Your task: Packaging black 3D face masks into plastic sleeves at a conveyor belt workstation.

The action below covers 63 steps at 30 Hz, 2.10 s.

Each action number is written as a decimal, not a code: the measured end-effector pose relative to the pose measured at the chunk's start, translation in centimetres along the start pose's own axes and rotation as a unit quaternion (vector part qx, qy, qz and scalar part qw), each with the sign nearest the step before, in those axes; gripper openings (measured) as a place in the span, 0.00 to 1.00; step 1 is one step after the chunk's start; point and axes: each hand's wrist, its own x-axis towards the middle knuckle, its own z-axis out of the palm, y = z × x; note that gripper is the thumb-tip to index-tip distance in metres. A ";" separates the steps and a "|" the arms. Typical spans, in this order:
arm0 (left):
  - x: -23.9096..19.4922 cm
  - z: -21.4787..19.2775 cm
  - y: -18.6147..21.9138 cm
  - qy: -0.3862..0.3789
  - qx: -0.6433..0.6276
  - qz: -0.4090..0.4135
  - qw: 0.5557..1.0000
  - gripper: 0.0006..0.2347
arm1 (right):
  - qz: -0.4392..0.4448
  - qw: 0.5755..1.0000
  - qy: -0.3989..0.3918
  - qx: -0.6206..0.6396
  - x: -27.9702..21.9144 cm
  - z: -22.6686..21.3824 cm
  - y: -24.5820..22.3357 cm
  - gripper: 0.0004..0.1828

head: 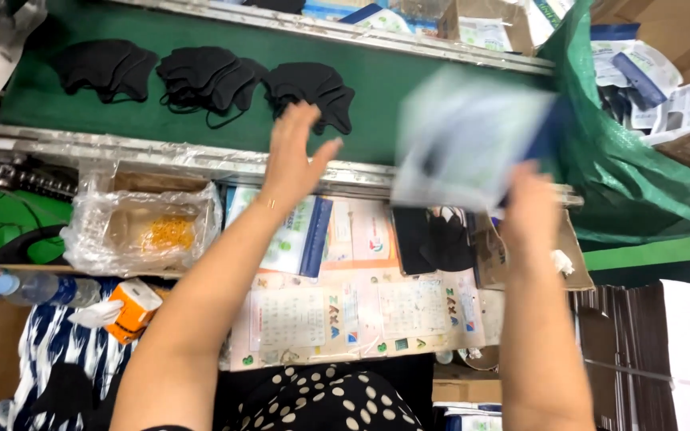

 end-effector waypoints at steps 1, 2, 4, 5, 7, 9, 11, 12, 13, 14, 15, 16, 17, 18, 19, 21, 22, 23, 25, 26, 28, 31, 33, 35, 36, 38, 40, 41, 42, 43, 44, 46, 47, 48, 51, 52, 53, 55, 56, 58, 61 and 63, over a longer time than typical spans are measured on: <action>1.9 1.1 -1.8 0.031 0.058 -0.017 0.998 0.27 | -0.053 0.967 0.105 0.227 1.9 -2.4 -0.5 0.25; 3.0 1.7 -1.9 0.032 0.056 -0.012 0.998 0.27 | -0.058 0.966 0.108 0.227 1.8 -2.9 -1.9 0.25; 5.6 2.7 -2.1 0.045 0.220 0.004 0.974 0.42 | -0.027 0.946 0.198 0.254 2.0 -3.7 -4.8 0.25; 6.4 3.3 -2.6 0.050 0.219 0.008 0.974 0.42 | -0.034 0.946 0.199 0.255 1.4 -3.6 -3.4 0.25; 7.2 4.1 -3.9 -0.030 0.372 -0.090 0.923 0.52 | -0.083 0.966 0.092 0.229 0.2 -3.3 -0.3 0.27; 7.4 4.8 -9.0 -0.045 0.378 -0.134 0.915 0.44 | -0.035 0.988 0.060 0.141 -2.8 -1.7 2.0 0.23; 7.4 4.5 -11.6 -0.068 0.384 -0.173 0.905 0.37 | 0.018 0.998 0.034 0.054 -5.6 -0.2 4.4 0.20; 7.0 3.8 -11.6 -0.095 0.354 -0.153 0.918 0.29 | 0.036 0.998 0.008 0.051 -7.0 0.7 5.5 0.20; 6.6 3.2 -11.6 -0.122 0.322 -0.133 0.929 0.22 | 0.053 0.997 -0.019 0.047 -8.4 1.4 6.7 0.21; 5.7 2.0 -8.7 -0.124 0.327 -0.138 0.927 0.22 | 0.057 0.997 -0.025 0.051 -9.0 2.6 6.3 0.21; 5.0 0.8 -5.8 -0.199 0.078 -0.180 0.960 0.18 | 0.025 0.996 -0.034 0.075 -9.7 3.7 5.9 0.24; 4.8 -0.2 -2.8 -0.258 -0.175 -0.206 0.927 0.15 | -0.010 0.994 -0.038 0.101 -10.2 4.8 5.4 0.27; 2.4 -0.7 -0.5 -0.261 -0.171 -0.208 0.927 0.15 | -0.008 0.994 -0.038 0.106 -10.2 6.1 3.3 0.27; 0.0 -0.9 1.9 -0.326 -0.219 -0.247 0.886 0.14 | -0.010 0.979 -0.072 0.188 -10.4 7.1 1.2 0.35; -2.4 -1.2 4.2 -0.388 -0.266 -0.285 0.835 0.14 | -0.012 0.957 -0.106 0.269 -10.5 8.1 -0.8 0.44; -6.5 -0.3 3.5 -0.399 -0.307 -0.281 0.818 0.14 | 0.070 0.916 -0.141 0.369 -11.1 9.5 -1.1 0.43; -8.8 0.4 3.3 -0.408 -0.349 -0.273 0.798 0.15 | 0.146 0.858 -0.171 0.462 -11.7 10.0 -1.2 0.42; -10.2 0.5 3.1 -0.414 -0.355 -0.276 0.792 0.15 | 0.153 0.859 -0.163 0.460 -12.2 10.3 0.6 0.42; -13.0 0.8 2.8 -0.367 -0.378 -0.280 0.802 0.21 | 0.205 0.929 -0.152 0.270 -13.5 10.7 4.1 0.32; -13.1 0.1 3.6 -0.371 -0.382 -0.283 0.797 0.21 | 0.211 0.929 -0.147 0.267 -14.3 10.8 4.8 0.32; -13.1 -1.9 5.0 -0.264 -0.255 -0.153 0.917 0.33 | 0.161 0.977 -0.118 0.070 -15.4 11.5 5.9 0.21; -11.9 -3.2 6.9 -0.284 -0.038 0.027 0.958 0.40 | -0.003 0.988 -0.146 0.041 -16.6 13.1 5.8 0.27; -13.2 -1.8 5.7 -0.333 0.014 0.018 0.943 0.41 | 0.003 0.983 -0.177 0.039 -17.2 14.4 5.5 0.41; -14.1 -0.1 5.1 -0.378 0.064 0.014 0.924 0.41 | 0.005 0.978 -0.206 0.034 -17.7 15.0 6.5 0.57; -14.0 0.5 4.8 -0.391 0.094 0.005 0.915 0.41 | 0.023 0.984 -0.174 0.027 -17.4 15.4 7.7 0.48; -13.8 1.2 4.4 -0.407 0.125 -0.007 0.905 0.41 | 0.045 0.988 -0.144 0.021 -17.3 15.9 8.6 0.39; -14.3 1.6 4.5 -0.391 0.127 -0.034 0.911 0.37 | -0.023 0.980 -0.195 0.017 -18.2 15.8 8.4 0.52; -15.4 1.5 5.4 -0.392 0.124 -0.042 0.911 0.37 | -0.017 0.979 -0.200 0.016 -19.0 15.5 8.6 0.52; -14.8 1.4 5.5 -0.345 0.117 -0.030 0.931 0.37 | 0.044 0.980 -0.175 0.078 -18.0 15.8 8.8 0.45; -14.2 1.3 5.7 -0.297 0.109 -0.017 0.949 0.37 | 0.105 0.973 -0.151 0.140 -16.9 16.1 8.8 0.39; -14.4 1.8 5.1 -0.295 0.109 -0.019 0.949 0.37 | 0.104 0.973 -0.153 0.138 -17.0 15.8 9.3 0.39; -15.7 2.6 4.0 -0.266 0.092 0.021 0.959 0.40 | 0.024 0.991 -0.126 0.049 -17.8 15.5 10.5 0.27; -16.8 3.1 4.3 -0.265 0.095 0.012 0.960 0.40 | 0.026 0.989 -0.135 0.050 -18.6 15.5 10.3 0.27; -16.7 3.5 4.1 -0.277 0.120 0.016 0.953 0.38 | 0.021 0.989 -0.136 0.060 -18.0 16.0 9.9 0.29; -14.8 1.3 3.4 -0.260 0.131 0.031 0.956 0.35 | 0.010 0.986 -0.154 0.067 -16.2 17.3 10.8 0.26; -15.0 0.9 3.9 -0.248 0.087 0.035 0.964 0.35 | 0.034 0.985 -0.164 0.047 -16.7 16.5 11.8 0.21; -14.7 0.7 2.5 -0.240 0.091 0.033 0.966 0.35 | 0.028 0.984 -0.171 0.046 -16.6 15.8 12.2 0.21; -13.4 -0.4 -1.0 -0.108 0.021 -0.008 0.994 0.23 | 0.093 0.982 -0.144 0.078 -15.5 15.2 12.9 0.18; -11.3 -1.5 -2.8 -0.105 0.026 -0.008 0.994 0.23 | 0.090 0.982 -0.147 0.080 -15.5 15.5 12.4 0.18; -7.8 -3.2 -6.2 0.026 0.371 -0.091 0.924 0.20 | 0.121 0.975 -0.134 0.131 -15.8 15.5 11.8 0.17; -3.9 -5.2 -10.1 0.057 0.383 -0.121 0.914 0.25 | 0.142 0.977 -0.118 0.108 -16.2 15.8 11.5 0.17; -2.7 -5.3 -10.9 0.054 0.397 -0.134 0.907 0.24 | 0.147 0.975 -0.115 0.118 -16.0 15.8 10.2 0.17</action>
